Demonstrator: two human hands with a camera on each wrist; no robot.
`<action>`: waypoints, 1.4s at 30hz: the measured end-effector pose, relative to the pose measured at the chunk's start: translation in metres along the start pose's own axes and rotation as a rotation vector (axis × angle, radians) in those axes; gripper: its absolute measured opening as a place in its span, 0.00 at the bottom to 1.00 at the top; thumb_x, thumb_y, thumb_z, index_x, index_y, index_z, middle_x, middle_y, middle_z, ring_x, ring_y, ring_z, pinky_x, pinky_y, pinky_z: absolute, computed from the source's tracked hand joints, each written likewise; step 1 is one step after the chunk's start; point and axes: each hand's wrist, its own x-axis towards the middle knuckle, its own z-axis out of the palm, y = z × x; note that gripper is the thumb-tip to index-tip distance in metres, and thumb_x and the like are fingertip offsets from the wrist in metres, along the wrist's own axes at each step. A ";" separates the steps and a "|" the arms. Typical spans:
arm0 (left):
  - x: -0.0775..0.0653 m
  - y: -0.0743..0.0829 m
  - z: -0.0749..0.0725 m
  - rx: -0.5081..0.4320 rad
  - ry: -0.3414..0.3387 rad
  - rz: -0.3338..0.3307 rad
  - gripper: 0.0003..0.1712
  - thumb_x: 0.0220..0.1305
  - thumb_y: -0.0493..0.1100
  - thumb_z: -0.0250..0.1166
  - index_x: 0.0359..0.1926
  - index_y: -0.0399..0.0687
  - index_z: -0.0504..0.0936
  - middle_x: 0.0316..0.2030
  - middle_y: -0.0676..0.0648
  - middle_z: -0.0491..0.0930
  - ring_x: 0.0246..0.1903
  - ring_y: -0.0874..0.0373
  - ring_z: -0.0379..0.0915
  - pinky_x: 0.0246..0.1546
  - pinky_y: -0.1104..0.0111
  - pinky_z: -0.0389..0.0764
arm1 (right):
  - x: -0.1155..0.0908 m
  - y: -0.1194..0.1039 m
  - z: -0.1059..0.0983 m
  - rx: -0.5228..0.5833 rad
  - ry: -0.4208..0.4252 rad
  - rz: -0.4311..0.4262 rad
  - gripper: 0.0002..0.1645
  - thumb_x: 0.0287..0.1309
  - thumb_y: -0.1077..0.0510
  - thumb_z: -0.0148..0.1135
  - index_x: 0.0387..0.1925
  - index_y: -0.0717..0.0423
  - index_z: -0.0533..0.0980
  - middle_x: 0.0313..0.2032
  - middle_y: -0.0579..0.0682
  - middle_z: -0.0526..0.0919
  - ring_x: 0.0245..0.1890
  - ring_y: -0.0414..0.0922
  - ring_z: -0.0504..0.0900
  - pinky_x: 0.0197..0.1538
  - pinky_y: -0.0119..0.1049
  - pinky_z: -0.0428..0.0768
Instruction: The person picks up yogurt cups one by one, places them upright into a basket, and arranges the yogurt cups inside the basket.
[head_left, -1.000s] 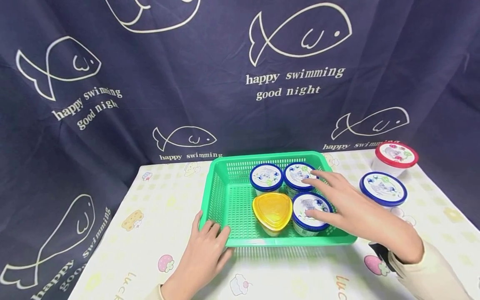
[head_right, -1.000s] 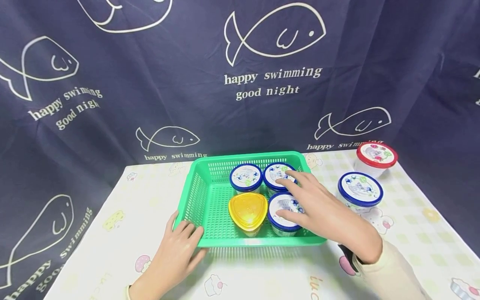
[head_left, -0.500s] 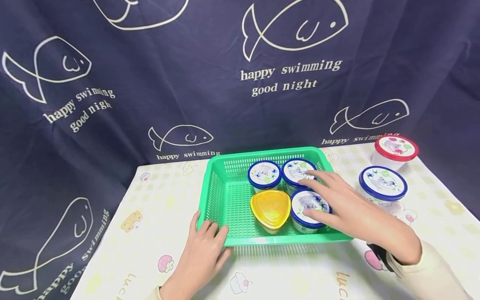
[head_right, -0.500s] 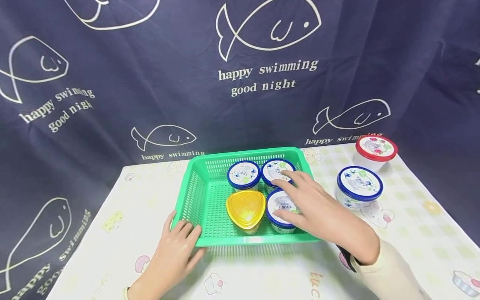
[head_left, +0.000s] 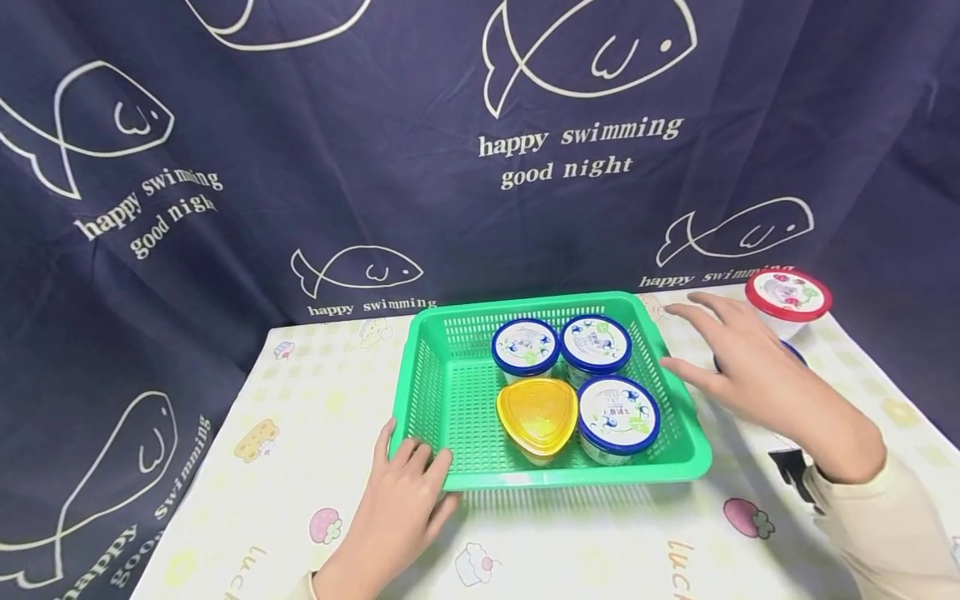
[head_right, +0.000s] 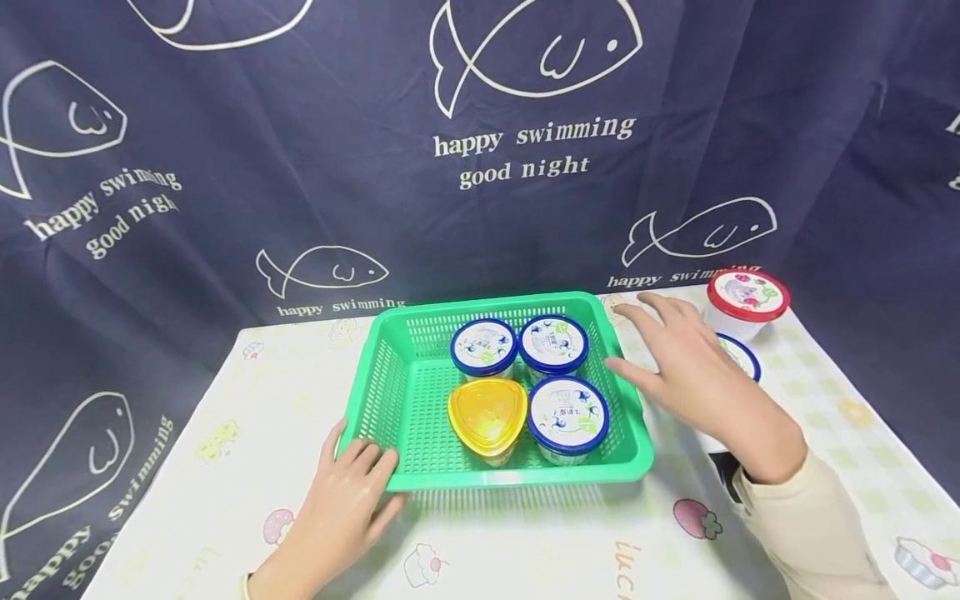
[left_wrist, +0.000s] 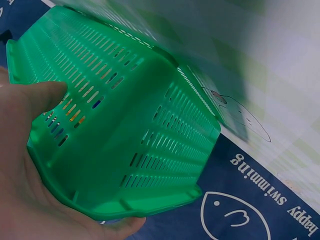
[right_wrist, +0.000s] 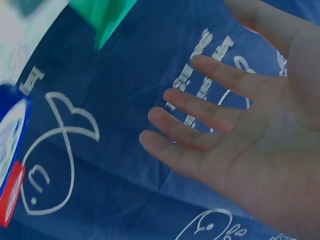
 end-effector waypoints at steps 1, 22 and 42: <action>0.000 0.000 0.000 0.001 0.001 0.002 0.17 0.54 0.49 0.70 0.42 0.47 0.79 0.31 0.48 0.78 0.41 0.47 0.73 0.65 0.35 0.51 | 0.000 0.005 0.000 -0.008 0.008 0.005 0.42 0.47 0.53 0.77 0.63 0.61 0.71 0.61 0.68 0.70 0.62 0.68 0.65 0.59 0.70 0.63; -0.001 -0.001 0.000 0.001 0.000 -0.005 0.18 0.53 0.49 0.71 0.43 0.47 0.79 0.31 0.48 0.78 0.41 0.47 0.73 0.66 0.35 0.50 | -0.001 0.071 -0.004 -0.130 -0.113 0.196 0.39 0.57 0.47 0.69 0.61 0.68 0.69 0.56 0.75 0.70 0.56 0.73 0.67 0.50 0.76 0.66; -0.001 -0.001 0.002 0.005 0.010 -0.002 0.18 0.54 0.50 0.68 0.43 0.47 0.78 0.31 0.48 0.77 0.41 0.48 0.72 0.67 0.36 0.49 | -0.007 0.097 0.009 -0.084 -0.297 0.263 0.46 0.53 0.45 0.73 0.60 0.74 0.66 0.54 0.81 0.70 0.55 0.75 0.68 0.56 0.74 0.65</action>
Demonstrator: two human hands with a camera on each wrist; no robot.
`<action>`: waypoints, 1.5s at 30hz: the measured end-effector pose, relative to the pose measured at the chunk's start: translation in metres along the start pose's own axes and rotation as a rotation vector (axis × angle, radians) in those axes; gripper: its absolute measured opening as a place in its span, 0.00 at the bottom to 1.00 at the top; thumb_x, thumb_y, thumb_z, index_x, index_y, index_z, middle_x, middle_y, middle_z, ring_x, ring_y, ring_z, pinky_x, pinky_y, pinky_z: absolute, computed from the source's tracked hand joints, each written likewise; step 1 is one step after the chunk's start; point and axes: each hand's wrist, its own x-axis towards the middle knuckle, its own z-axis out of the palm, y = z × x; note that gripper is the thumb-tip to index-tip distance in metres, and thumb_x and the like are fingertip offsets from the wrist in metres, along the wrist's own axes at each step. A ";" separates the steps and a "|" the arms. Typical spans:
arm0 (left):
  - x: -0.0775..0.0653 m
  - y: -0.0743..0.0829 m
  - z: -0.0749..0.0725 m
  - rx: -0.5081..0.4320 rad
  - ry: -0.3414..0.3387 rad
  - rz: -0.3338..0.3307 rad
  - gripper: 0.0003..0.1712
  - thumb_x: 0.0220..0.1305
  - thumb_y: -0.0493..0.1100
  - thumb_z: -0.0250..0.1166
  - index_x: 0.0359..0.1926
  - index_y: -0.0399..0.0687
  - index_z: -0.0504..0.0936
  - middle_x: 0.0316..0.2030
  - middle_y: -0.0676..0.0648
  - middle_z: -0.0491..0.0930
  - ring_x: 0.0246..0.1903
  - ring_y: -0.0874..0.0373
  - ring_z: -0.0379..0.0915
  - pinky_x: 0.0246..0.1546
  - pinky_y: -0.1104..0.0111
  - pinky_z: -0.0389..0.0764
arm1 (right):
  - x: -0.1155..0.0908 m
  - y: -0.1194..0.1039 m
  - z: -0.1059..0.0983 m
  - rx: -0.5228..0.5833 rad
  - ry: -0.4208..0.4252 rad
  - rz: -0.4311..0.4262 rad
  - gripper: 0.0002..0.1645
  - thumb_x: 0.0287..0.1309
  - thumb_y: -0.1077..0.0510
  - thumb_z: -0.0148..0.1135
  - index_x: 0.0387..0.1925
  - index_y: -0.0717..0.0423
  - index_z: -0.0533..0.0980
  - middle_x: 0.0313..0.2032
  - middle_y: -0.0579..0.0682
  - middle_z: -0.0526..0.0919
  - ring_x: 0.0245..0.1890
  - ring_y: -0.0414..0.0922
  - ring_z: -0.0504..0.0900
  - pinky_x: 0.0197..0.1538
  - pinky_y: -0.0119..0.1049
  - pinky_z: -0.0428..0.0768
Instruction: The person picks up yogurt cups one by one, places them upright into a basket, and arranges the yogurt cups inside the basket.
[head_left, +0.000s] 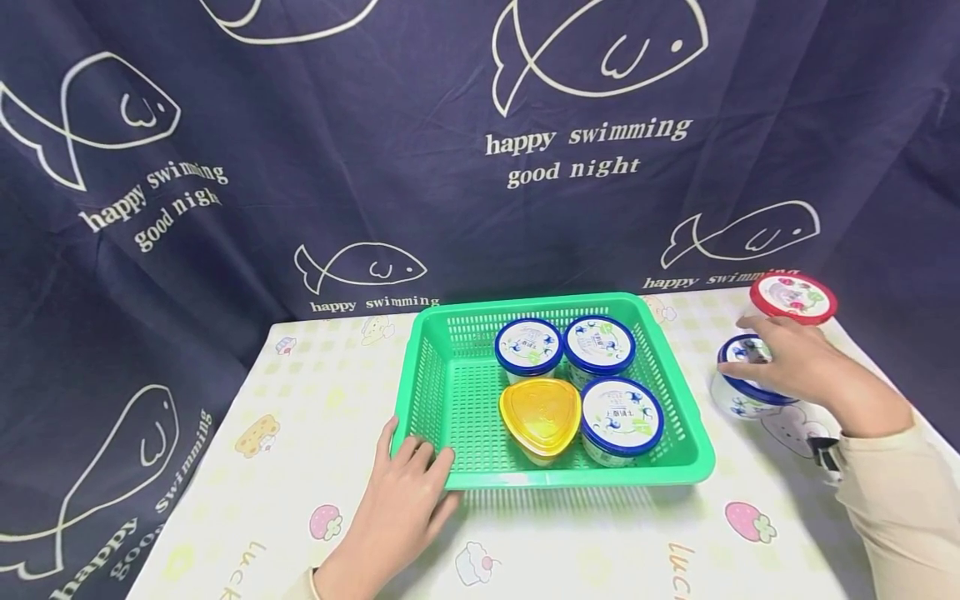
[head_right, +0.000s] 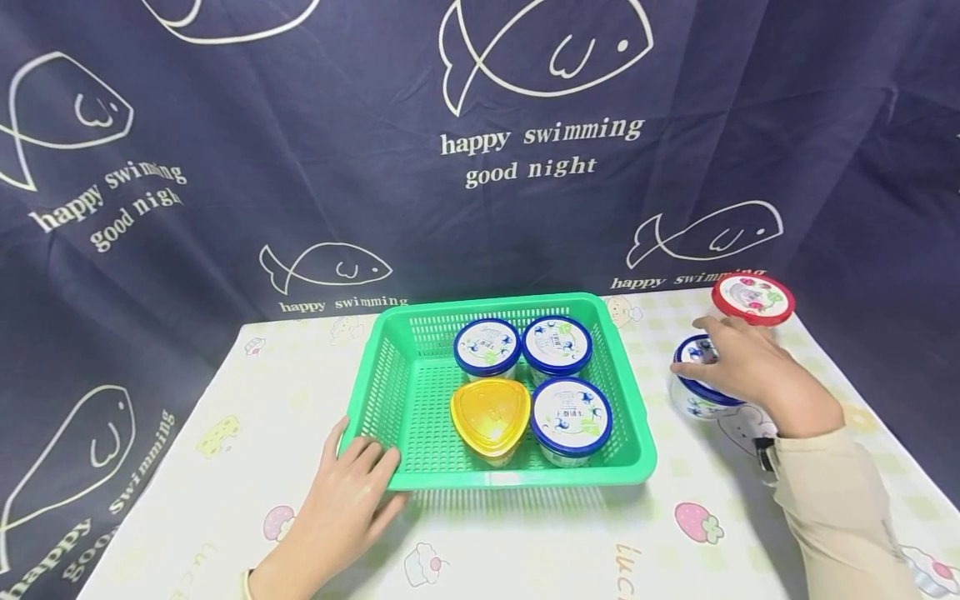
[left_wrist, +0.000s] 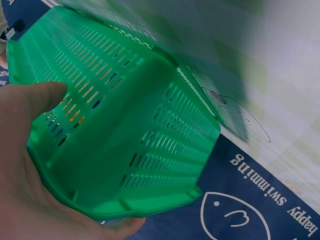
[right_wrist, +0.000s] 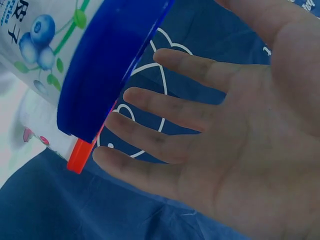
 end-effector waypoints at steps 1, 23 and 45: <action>0.000 0.000 0.000 0.000 0.001 0.000 0.18 0.54 0.50 0.68 0.43 0.47 0.78 0.31 0.48 0.77 0.41 0.48 0.72 0.67 0.36 0.49 | 0.000 0.000 0.001 -0.002 -0.011 0.003 0.47 0.52 0.45 0.73 0.60 0.74 0.66 0.54 0.81 0.70 0.55 0.75 0.68 0.55 0.74 0.65; 0.001 0.000 -0.001 -0.005 -0.001 0.008 0.17 0.55 0.51 0.68 0.42 0.48 0.78 0.31 0.48 0.77 0.41 0.48 0.72 0.67 0.36 0.49 | -0.001 -0.003 0.004 0.001 -0.064 0.027 0.49 0.50 0.44 0.75 0.60 0.73 0.66 0.51 0.79 0.73 0.49 0.72 0.74 0.51 0.71 0.72; 0.001 0.001 -0.002 0.004 -0.016 0.003 0.18 0.55 0.51 0.69 0.44 0.47 0.80 0.32 0.48 0.79 0.42 0.47 0.73 0.67 0.36 0.50 | -0.024 -0.041 -0.030 -0.056 0.191 -0.068 0.45 0.49 0.44 0.75 0.59 0.69 0.70 0.55 0.75 0.73 0.54 0.72 0.72 0.53 0.70 0.69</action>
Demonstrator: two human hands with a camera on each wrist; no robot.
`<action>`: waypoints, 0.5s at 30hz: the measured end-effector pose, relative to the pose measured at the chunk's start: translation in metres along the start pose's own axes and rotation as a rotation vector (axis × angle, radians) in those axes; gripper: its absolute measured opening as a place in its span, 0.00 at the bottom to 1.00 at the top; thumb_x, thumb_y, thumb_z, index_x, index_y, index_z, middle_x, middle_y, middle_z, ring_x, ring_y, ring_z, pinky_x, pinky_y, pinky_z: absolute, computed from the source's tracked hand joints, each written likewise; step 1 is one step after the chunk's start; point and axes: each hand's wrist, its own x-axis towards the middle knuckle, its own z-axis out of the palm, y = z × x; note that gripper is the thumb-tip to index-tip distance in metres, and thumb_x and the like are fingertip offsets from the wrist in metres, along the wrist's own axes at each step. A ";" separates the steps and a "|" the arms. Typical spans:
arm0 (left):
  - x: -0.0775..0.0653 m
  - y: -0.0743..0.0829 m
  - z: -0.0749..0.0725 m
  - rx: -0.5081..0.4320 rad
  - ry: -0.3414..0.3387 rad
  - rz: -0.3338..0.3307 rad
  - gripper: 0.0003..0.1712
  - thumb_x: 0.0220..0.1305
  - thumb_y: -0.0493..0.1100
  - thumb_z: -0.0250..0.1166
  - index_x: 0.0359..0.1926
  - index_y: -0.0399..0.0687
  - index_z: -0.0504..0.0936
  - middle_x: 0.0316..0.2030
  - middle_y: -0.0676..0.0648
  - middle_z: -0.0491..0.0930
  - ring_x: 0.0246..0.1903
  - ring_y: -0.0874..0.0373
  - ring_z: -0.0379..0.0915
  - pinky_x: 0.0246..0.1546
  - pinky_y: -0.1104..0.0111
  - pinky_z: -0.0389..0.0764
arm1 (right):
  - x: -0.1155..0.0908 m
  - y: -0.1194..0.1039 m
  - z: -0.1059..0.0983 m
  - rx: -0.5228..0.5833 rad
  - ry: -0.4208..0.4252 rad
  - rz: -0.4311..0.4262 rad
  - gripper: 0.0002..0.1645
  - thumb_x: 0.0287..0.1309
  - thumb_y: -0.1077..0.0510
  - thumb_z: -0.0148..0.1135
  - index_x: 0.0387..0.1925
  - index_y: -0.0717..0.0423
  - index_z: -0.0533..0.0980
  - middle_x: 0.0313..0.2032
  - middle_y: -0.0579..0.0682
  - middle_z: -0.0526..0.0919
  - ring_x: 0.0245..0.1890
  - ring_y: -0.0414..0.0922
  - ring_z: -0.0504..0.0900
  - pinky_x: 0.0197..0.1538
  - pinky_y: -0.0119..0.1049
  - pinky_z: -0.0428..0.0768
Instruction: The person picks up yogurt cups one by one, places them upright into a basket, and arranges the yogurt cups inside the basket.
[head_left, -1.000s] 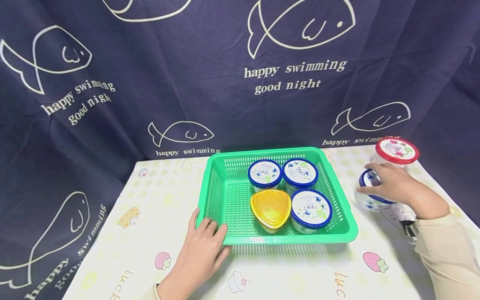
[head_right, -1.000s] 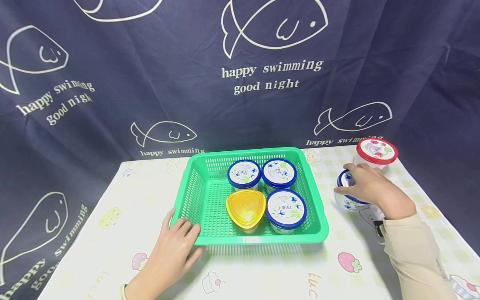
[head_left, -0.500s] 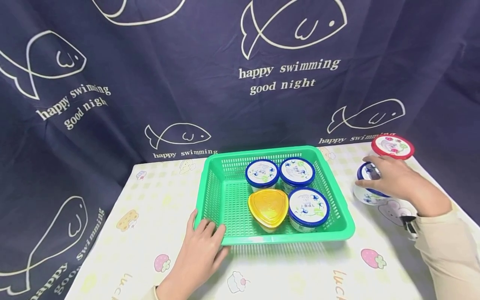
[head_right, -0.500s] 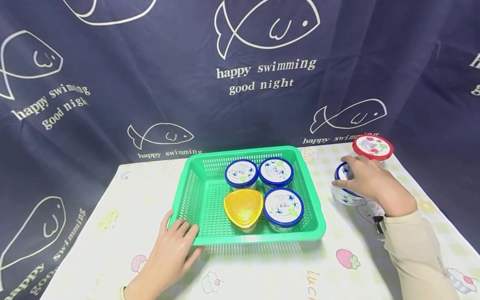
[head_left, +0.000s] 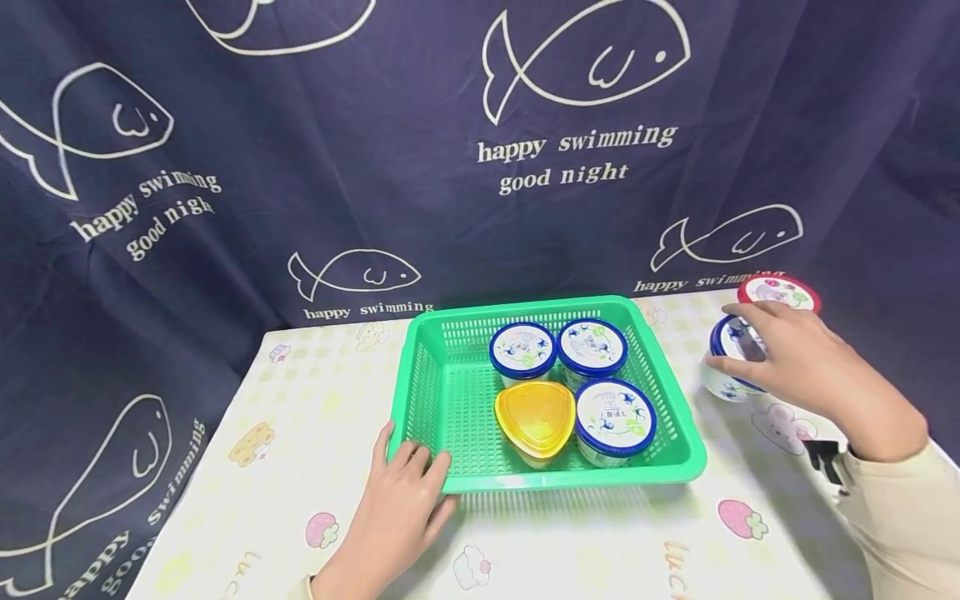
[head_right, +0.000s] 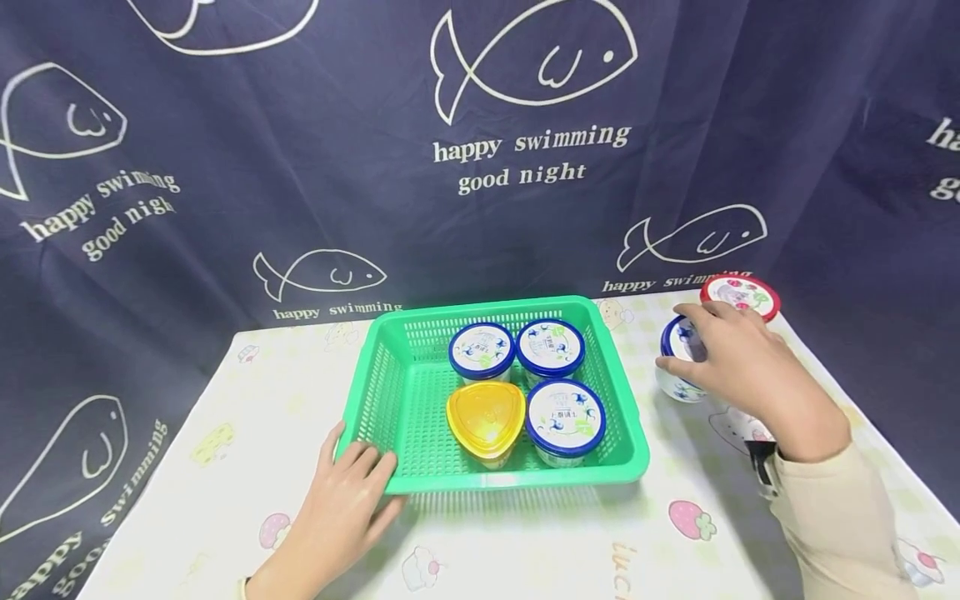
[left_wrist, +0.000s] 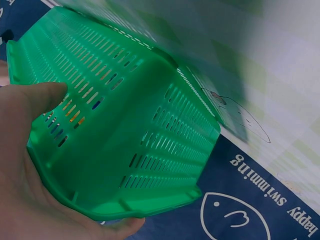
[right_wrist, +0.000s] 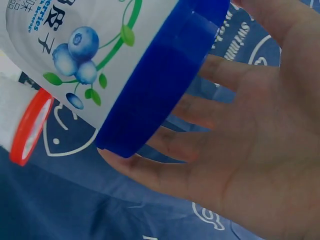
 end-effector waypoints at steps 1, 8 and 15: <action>-0.001 0.000 -0.001 -0.001 0.000 -0.004 0.18 0.55 0.51 0.70 0.44 0.47 0.80 0.32 0.48 0.79 0.41 0.47 0.73 0.67 0.36 0.49 | 0.000 -0.003 -0.001 0.004 0.011 -0.006 0.45 0.49 0.45 0.76 0.59 0.69 0.71 0.55 0.75 0.73 0.53 0.71 0.72 0.53 0.70 0.69; 0.001 0.000 -0.004 0.000 0.001 0.004 0.17 0.57 0.52 0.68 0.43 0.49 0.78 0.30 0.49 0.77 0.40 0.48 0.72 0.67 0.37 0.50 | -0.007 -0.016 -0.007 0.006 0.037 0.008 0.46 0.49 0.42 0.75 0.62 0.64 0.70 0.57 0.72 0.71 0.55 0.72 0.71 0.48 0.74 0.68; -0.001 0.000 -0.003 0.003 0.024 0.001 0.18 0.54 0.52 0.69 0.41 0.49 0.77 0.29 0.49 0.76 0.39 0.49 0.72 0.66 0.36 0.53 | -0.004 -0.028 -0.014 -0.012 0.011 0.015 0.48 0.52 0.38 0.72 0.65 0.62 0.68 0.59 0.72 0.69 0.57 0.72 0.68 0.46 0.77 0.66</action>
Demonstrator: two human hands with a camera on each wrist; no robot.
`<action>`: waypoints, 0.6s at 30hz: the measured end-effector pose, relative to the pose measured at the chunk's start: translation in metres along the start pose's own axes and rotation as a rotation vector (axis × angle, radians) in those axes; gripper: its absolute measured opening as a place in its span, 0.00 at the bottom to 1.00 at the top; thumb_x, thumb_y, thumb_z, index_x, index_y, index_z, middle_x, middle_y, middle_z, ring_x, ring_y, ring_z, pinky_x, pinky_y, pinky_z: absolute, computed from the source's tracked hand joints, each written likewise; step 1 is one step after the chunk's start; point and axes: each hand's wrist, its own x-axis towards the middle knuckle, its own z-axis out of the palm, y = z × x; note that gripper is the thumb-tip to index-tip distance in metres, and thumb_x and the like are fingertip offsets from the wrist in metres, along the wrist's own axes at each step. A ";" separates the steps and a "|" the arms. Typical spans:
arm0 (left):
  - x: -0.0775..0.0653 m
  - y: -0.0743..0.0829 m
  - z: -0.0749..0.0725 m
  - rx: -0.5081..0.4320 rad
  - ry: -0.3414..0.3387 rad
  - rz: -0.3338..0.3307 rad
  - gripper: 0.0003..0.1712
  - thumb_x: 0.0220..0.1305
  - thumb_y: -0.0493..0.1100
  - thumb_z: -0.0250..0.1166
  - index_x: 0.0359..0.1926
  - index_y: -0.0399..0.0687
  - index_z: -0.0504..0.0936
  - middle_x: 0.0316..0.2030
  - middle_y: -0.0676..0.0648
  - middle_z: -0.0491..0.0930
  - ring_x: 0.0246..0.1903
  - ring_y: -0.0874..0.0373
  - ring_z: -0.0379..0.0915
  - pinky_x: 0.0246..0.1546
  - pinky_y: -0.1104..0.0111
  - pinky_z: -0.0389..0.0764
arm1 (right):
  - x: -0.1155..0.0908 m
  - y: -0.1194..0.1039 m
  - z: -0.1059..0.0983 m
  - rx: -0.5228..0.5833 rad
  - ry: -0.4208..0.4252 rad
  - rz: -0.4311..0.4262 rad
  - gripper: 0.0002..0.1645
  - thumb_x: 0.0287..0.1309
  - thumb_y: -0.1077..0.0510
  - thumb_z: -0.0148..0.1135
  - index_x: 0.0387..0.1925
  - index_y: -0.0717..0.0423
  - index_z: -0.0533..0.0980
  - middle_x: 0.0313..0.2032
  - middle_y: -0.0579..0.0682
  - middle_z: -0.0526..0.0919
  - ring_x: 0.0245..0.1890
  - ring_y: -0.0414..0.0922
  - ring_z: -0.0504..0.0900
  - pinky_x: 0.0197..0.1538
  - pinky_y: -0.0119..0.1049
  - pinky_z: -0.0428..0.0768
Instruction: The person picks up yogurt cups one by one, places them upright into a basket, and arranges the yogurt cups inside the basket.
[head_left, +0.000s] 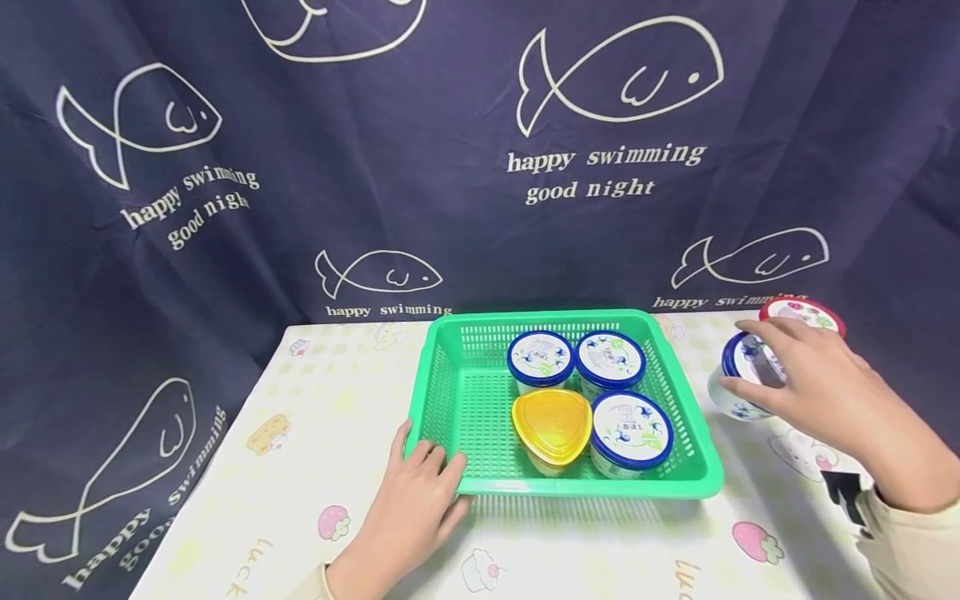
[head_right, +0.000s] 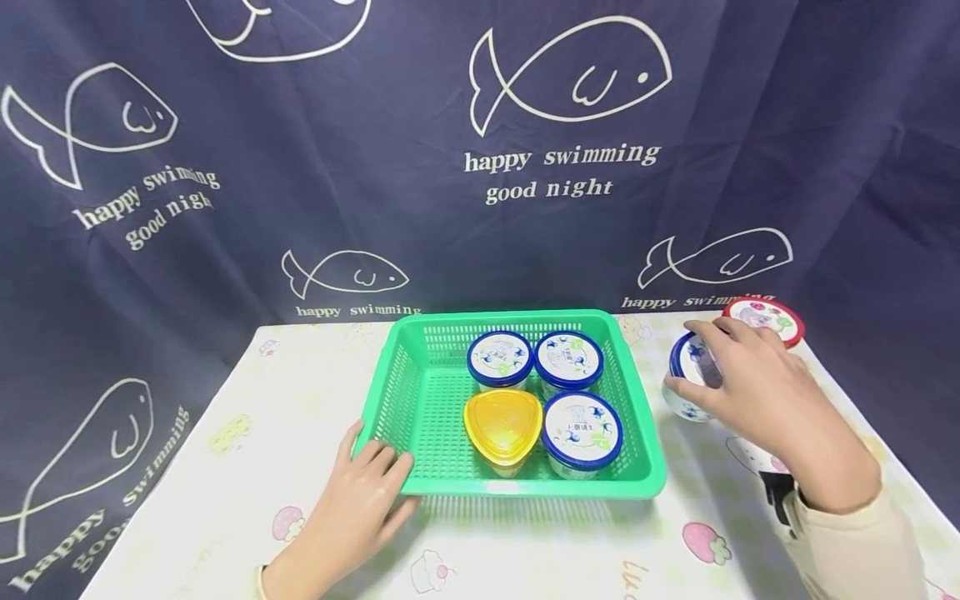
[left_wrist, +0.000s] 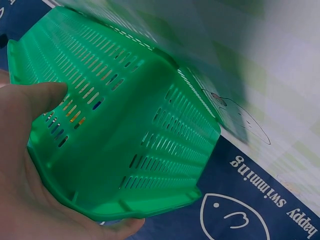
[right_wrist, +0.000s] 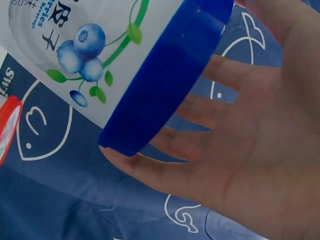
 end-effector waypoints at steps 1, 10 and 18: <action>0.000 0.000 0.000 0.000 0.001 0.000 0.18 0.54 0.52 0.69 0.41 0.49 0.77 0.29 0.49 0.76 0.39 0.49 0.72 0.66 0.36 0.53 | 0.000 -0.001 -0.001 -0.004 0.002 0.003 0.48 0.52 0.38 0.72 0.65 0.62 0.68 0.59 0.72 0.69 0.57 0.72 0.67 0.45 0.78 0.66; -0.001 0.002 0.000 -0.012 0.006 -0.012 0.18 0.54 0.52 0.69 0.41 0.49 0.77 0.29 0.49 0.76 0.39 0.49 0.72 0.66 0.36 0.53 | 0.014 -0.020 -0.010 -0.019 0.091 -0.095 0.46 0.47 0.44 0.75 0.63 0.63 0.71 0.58 0.71 0.72 0.57 0.73 0.66 0.56 0.70 0.63; 0.001 0.002 -0.002 0.000 0.000 -0.005 0.17 0.54 0.52 0.69 0.39 0.48 0.76 0.28 0.49 0.76 0.38 0.48 0.72 0.66 0.36 0.54 | 0.028 -0.051 -0.017 -0.080 0.016 -0.142 0.46 0.50 0.44 0.74 0.64 0.64 0.69 0.60 0.72 0.70 0.57 0.75 0.65 0.56 0.73 0.64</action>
